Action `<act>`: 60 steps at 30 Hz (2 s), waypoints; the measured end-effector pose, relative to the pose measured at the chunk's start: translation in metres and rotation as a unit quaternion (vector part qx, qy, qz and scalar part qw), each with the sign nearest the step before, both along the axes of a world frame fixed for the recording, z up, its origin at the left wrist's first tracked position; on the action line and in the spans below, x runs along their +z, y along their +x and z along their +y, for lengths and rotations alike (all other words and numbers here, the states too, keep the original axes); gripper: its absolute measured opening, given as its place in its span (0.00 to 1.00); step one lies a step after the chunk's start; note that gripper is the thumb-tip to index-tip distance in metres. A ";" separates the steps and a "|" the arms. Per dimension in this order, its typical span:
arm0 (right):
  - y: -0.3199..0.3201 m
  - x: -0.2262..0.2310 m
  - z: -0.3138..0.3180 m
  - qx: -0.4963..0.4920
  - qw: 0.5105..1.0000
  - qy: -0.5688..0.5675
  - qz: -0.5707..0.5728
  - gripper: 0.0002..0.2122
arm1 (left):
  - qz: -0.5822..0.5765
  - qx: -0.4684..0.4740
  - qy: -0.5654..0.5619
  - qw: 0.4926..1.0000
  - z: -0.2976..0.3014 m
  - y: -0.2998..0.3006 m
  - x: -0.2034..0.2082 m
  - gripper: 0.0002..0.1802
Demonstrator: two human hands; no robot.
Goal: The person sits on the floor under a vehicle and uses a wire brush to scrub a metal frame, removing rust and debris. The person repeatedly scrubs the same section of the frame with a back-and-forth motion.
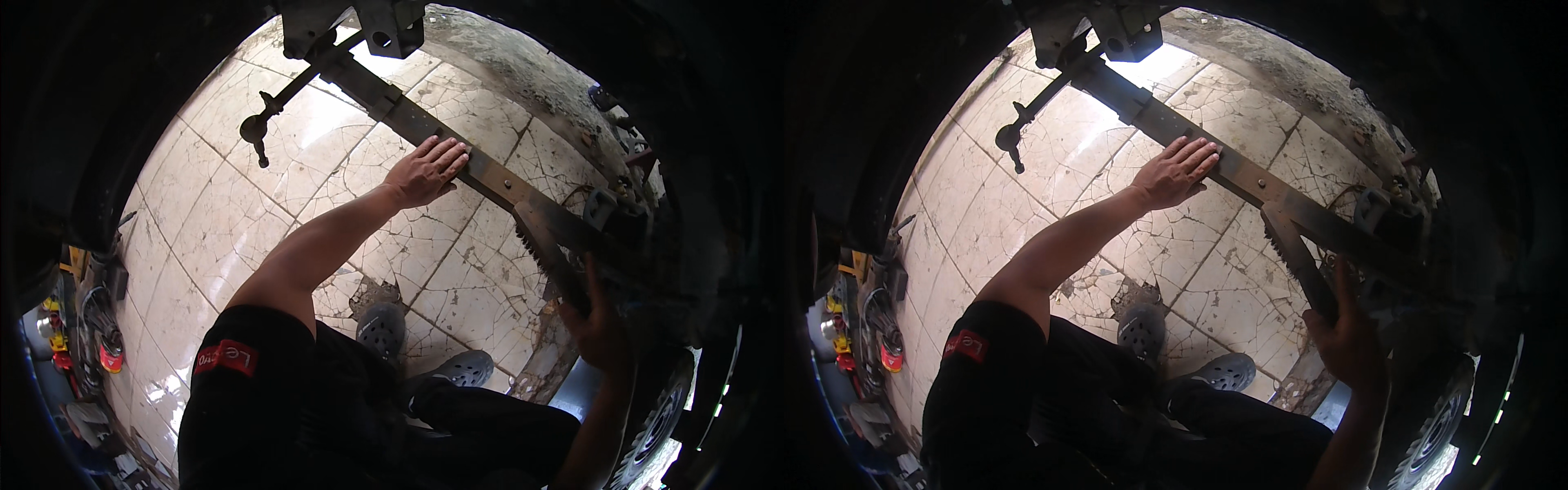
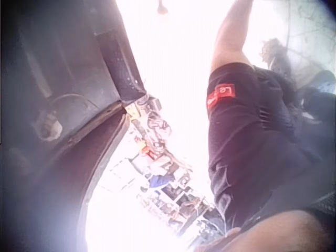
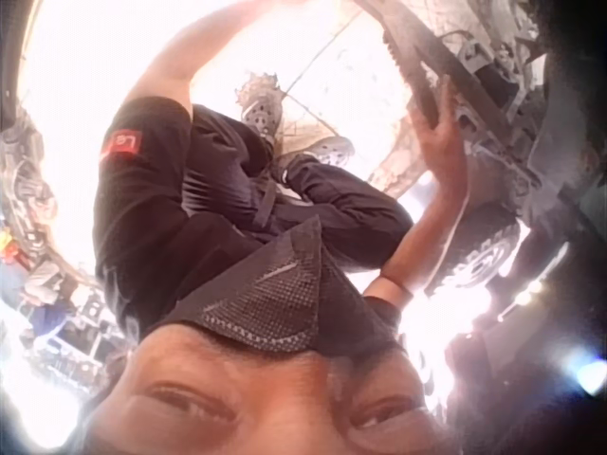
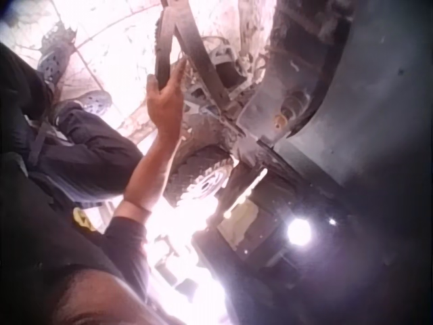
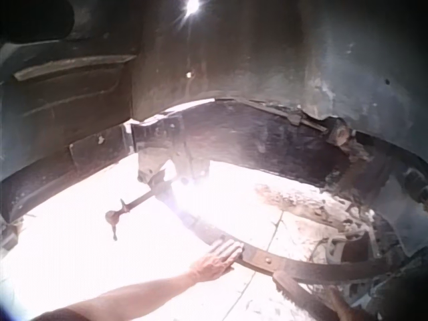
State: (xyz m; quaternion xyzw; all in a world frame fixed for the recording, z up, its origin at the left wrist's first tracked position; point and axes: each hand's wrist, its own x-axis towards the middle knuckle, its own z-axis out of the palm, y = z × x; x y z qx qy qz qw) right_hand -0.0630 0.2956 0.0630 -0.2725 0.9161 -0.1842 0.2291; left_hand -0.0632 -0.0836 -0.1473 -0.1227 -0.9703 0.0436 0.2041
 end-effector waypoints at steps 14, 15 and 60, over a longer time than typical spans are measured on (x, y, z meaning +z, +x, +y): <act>-0.003 -0.008 0.010 0.018 0.999 -0.004 0.026 0.39 | -0.006 0.058 0.026 0.998 -0.014 -0.001 0.012 0.32; -0.003 -0.013 0.016 0.032 0.998 -0.017 0.048 0.39 | 0.004 0.116 0.025 0.993 -0.025 0.000 0.019 0.32; -0.005 -0.014 0.013 0.002 1.000 -0.005 -0.009 0.39 | -0.012 0.151 0.058 0.987 -0.034 0.000 0.031 0.30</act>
